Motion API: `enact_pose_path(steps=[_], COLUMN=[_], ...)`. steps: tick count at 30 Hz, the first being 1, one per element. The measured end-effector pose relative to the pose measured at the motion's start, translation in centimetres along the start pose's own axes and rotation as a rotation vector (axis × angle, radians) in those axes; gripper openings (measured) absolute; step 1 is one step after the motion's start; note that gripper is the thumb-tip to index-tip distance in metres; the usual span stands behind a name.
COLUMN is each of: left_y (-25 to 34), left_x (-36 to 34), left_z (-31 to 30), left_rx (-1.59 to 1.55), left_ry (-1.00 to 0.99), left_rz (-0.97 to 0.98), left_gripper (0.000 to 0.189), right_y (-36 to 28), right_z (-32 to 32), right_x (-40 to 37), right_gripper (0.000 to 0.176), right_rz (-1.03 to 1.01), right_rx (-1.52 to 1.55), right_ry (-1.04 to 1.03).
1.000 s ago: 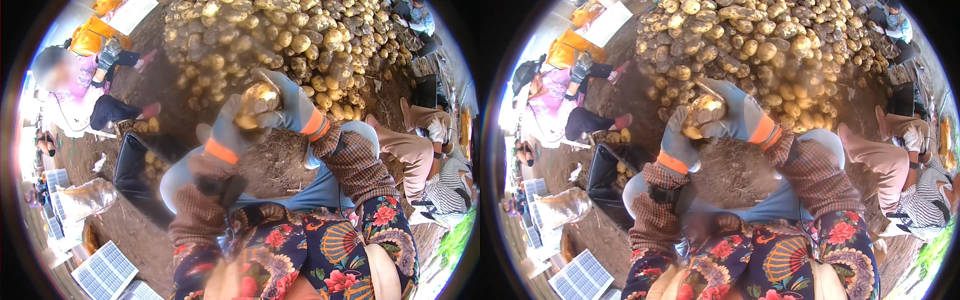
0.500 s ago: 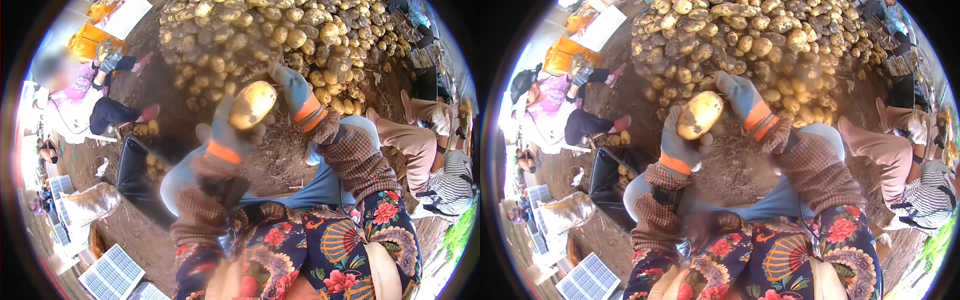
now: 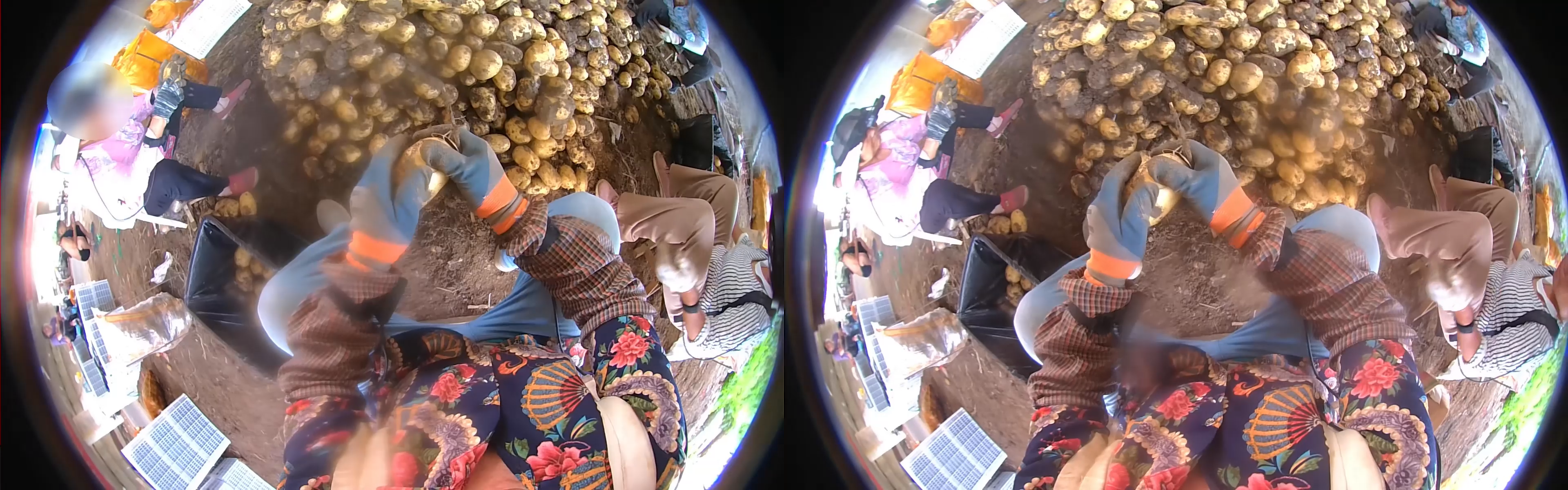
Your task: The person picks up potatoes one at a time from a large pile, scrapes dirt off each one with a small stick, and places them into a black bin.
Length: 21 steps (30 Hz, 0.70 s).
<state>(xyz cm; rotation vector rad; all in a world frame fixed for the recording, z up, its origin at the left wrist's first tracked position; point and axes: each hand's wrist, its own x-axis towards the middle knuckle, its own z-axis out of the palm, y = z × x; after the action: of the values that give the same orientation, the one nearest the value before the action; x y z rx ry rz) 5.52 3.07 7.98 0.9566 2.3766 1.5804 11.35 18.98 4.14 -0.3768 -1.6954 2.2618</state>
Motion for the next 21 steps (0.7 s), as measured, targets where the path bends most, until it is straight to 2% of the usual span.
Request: enact_pose_path(steps=[2,5,8,10,12,13,16,19,21], left_y=[-0.1,-2.0,-5.0,-4.5,-1.8,-0.6,-0.8,-0.3,-1.4], left_x=[0.1,1.1,1.7,2.0,1.2,1.0,0.5,0.5,0.9], left_z=[0.2,-0.4,-0.5,-0.3,0.0,0.1,0.7,0.5,0.5], left_rx=[-0.112,-0.362,-0.55,-0.77,-0.512,-0.38,-0.263,-0.188,-0.349], left_ry=[0.009,0.016,0.013,0.033,0.014,0.0,0.069,0.092,0.128], left_rz=[-0.106,-0.376,-0.456,-0.473,-0.254,-0.147,-0.006,-0.201,-0.281], left_gripper=[0.04,0.033,0.031,0.033,0.037,0.039,0.041,0.037,0.034], right_y=[-0.5,-1.7,-2.5,-2.1,-1.0,-1.0,-1.9,-3.2,-3.4], right_z=[0.4,1.1,1.3,0.7,0.3,-0.1,1.1,1.2,1.9], right_x=[-0.2,-1.0,-1.0,-0.3,0.4,0.7,-0.1,-0.5,-0.9], right_gripper=[0.048,0.05,0.061,0.059,0.051,0.048,0.047,0.049,0.051], right_rz=[-0.002,-0.125,-0.087,-0.119,-0.117,-0.12,-0.085,-0.077,-0.09], right_rx=[0.02,-0.419,-0.395,-0.256,-0.045,-0.104,-0.169,-0.377,-0.356], right_ry=[0.01,0.029,-0.033,-0.021,0.008,0.008,0.073,0.064,0.058])
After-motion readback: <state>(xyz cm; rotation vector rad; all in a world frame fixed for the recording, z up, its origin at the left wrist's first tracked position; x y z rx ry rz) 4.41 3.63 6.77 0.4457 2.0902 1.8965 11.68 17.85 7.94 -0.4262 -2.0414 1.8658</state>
